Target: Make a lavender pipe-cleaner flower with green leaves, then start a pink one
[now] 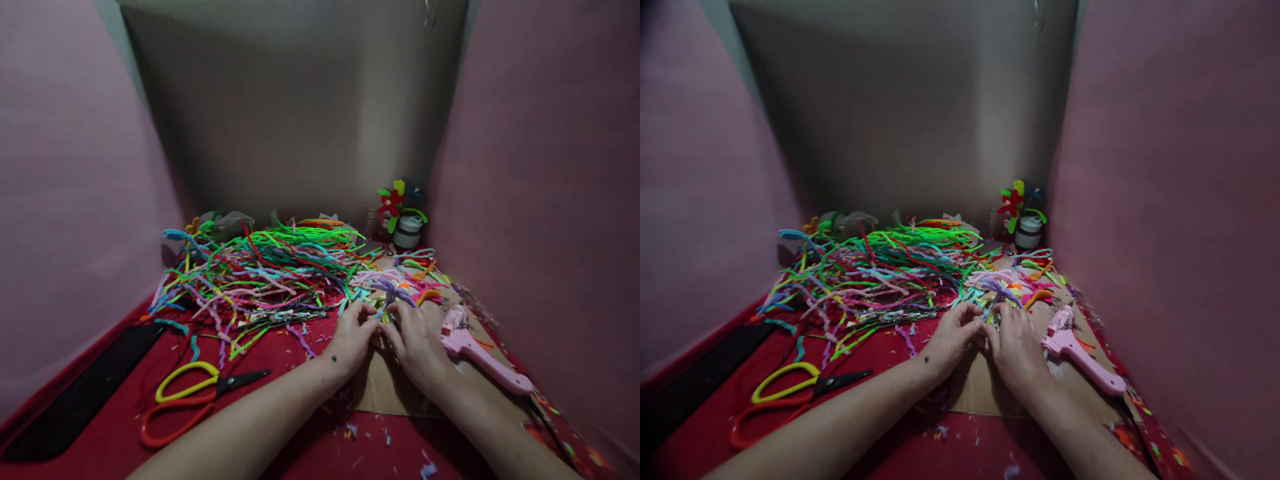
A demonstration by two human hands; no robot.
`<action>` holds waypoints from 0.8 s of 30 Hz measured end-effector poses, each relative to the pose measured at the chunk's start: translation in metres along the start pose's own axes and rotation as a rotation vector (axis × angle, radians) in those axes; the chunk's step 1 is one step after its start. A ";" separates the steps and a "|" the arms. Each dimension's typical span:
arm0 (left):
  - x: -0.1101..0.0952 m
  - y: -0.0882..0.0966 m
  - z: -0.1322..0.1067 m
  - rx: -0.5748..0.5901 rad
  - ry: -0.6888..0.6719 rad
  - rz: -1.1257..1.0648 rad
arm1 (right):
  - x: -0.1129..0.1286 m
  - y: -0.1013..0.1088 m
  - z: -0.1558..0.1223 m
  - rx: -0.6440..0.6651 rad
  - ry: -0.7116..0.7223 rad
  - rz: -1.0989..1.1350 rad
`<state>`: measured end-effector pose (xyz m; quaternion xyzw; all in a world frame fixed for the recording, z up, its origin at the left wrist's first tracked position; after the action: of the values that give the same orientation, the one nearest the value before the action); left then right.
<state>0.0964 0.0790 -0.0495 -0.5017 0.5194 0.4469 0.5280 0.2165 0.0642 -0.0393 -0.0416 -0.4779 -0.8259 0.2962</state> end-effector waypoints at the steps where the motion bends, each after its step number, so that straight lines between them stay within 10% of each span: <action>1: -0.003 0.004 -0.002 -0.010 -0.035 0.040 | 0.001 0.000 0.000 0.005 -0.001 0.002; 10: -0.050 0.034 -0.035 -0.035 -0.429 0.561 | 0.011 0.005 -0.003 0.057 0.005 -0.046; 17: -0.049 0.090 -0.028 -0.181 -0.062 0.311 | 0.046 0.037 -0.010 0.003 0.147 0.050; 21: -0.036 0.098 -0.027 -0.171 0.007 0.264 | 0.095 0.046 -0.012 0.212 0.251 0.519; 24: -0.025 0.090 -0.027 -0.119 0.036 0.257 | 0.138 0.019 -0.062 0.447 0.459 0.732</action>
<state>0.0027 0.0617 -0.0289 -0.4695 0.5613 0.5317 0.4264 0.1270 -0.0551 -0.0098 0.0408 -0.5200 -0.5325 0.6666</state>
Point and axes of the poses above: each hand's wrist, its own z-axis towards the middle knuckle, its own y-axis out of the back of the hand, x = y × z, the point moved 4 cm from there along z, towards the middle knuckle, and after that the axes turned 5 degrees about y, right-handed, at the moved point
